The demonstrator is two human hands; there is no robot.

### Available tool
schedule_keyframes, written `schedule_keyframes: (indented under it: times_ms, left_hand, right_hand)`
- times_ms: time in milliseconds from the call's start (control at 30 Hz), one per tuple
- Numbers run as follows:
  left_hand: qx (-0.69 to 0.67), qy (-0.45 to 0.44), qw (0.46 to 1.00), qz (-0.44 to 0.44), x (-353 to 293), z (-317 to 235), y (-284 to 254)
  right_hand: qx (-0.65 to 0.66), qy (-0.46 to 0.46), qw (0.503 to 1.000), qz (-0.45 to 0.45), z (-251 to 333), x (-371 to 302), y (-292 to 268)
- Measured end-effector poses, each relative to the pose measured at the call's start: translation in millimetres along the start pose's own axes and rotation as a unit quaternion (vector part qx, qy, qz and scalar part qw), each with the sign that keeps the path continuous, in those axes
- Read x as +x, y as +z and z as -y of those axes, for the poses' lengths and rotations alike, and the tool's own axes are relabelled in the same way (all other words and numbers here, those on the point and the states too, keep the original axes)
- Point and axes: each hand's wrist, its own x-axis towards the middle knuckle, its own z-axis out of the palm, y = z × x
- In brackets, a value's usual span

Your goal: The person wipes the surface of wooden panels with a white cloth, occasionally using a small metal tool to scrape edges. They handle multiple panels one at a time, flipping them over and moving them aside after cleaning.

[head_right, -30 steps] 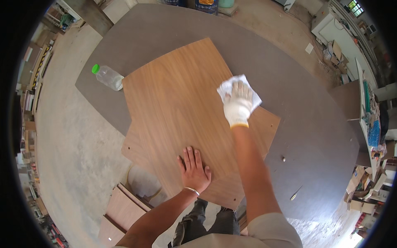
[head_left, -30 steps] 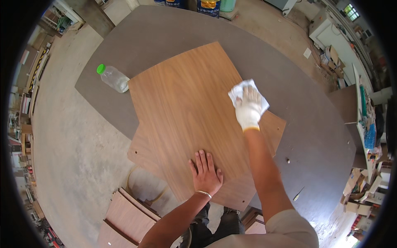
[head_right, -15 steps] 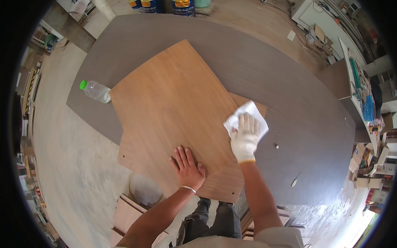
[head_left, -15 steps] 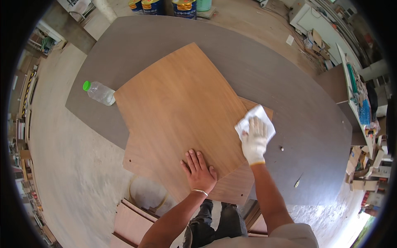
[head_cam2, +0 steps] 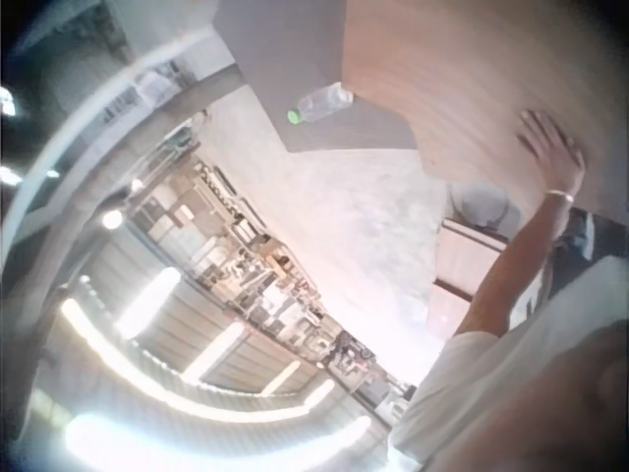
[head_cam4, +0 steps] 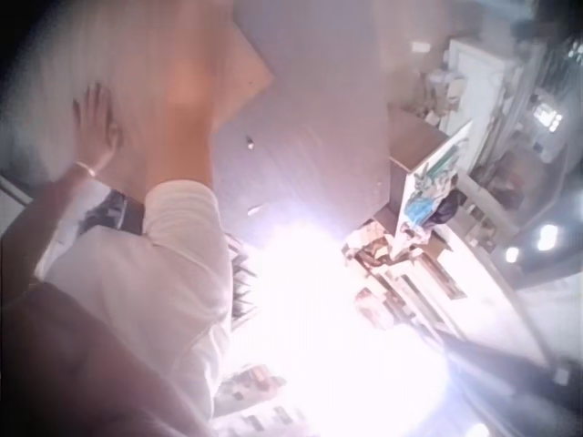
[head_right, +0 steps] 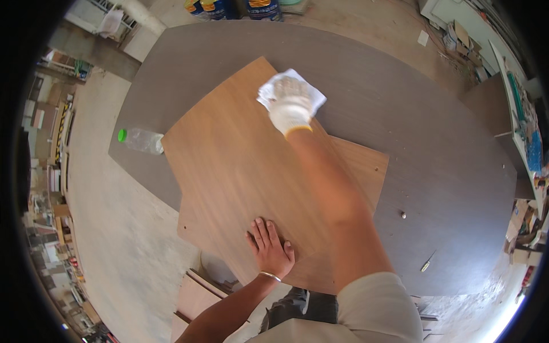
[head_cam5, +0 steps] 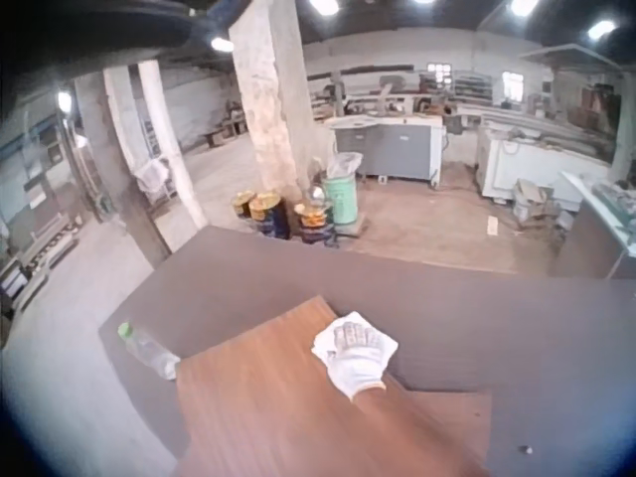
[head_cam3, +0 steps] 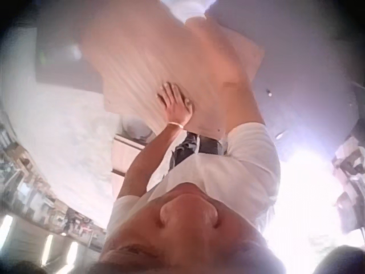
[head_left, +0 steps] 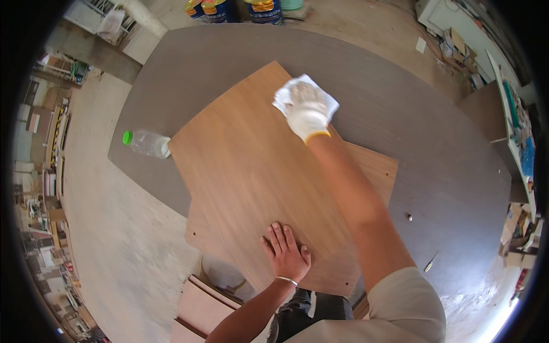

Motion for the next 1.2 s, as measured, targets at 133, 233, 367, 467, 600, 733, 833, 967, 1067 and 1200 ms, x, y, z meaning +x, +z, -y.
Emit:
schedule_keyframes:
  times_ms: [133,233,367,467,600,733,833,967,1067,1200]
  left_hand:
    - [0.023,0.018,1.0,-0.012,0.0,0.1,9.7]
    - [0.044,0.023,0.998,-0.026,-2.0,2.8,11.9]
    - [0.061,0.025,0.997,-0.034,-1.5,8.6,10.5]
    - [0.066,0.023,0.997,-0.033,-1.9,6.4,8.4]
    - [0.07,0.02,0.997,-0.038,0.3,1.5,3.2]
    - [0.071,0.028,0.996,-0.048,0.6,-2.6,4.7]
    - [0.077,0.024,0.996,-0.045,2.8,-3.3,7.0]
    - [0.088,0.02,0.995,-0.039,-2.4,0.7,6.2]
    - [0.087,0.008,0.996,-0.017,-2.7,-5.5,-3.1]
    - [0.092,0.025,0.994,-0.054,-2.1,3.4,12.2]
  right_hand:
    - [0.024,0.009,0.997,0.069,10.6,45.5,5.6]
    - [0.023,-0.015,0.998,0.049,8.4,23.0,6.8]
    - [0.041,-0.022,0.999,0.017,-15.3,-47.6,-7.2]
    - [0.062,-0.004,0.998,-0.019,-45.7,-127.4,-23.9]
    - [0.108,0.056,0.99,-0.074,-86.6,-248.1,-62.1]
    - [0.101,0.11,0.981,-0.124,-109.7,-335.1,-78.1]
    - [0.109,0.134,0.981,-0.087,-104.0,-364.1,-79.5]
    - [0.199,0.102,0.974,-0.042,-37.7,-406.3,-75.3]
    - [0.317,0.055,0.947,-0.014,4.6,-427.7,-92.9]
    - [0.322,0.033,0.946,-0.018,-25.6,-415.9,-87.8]
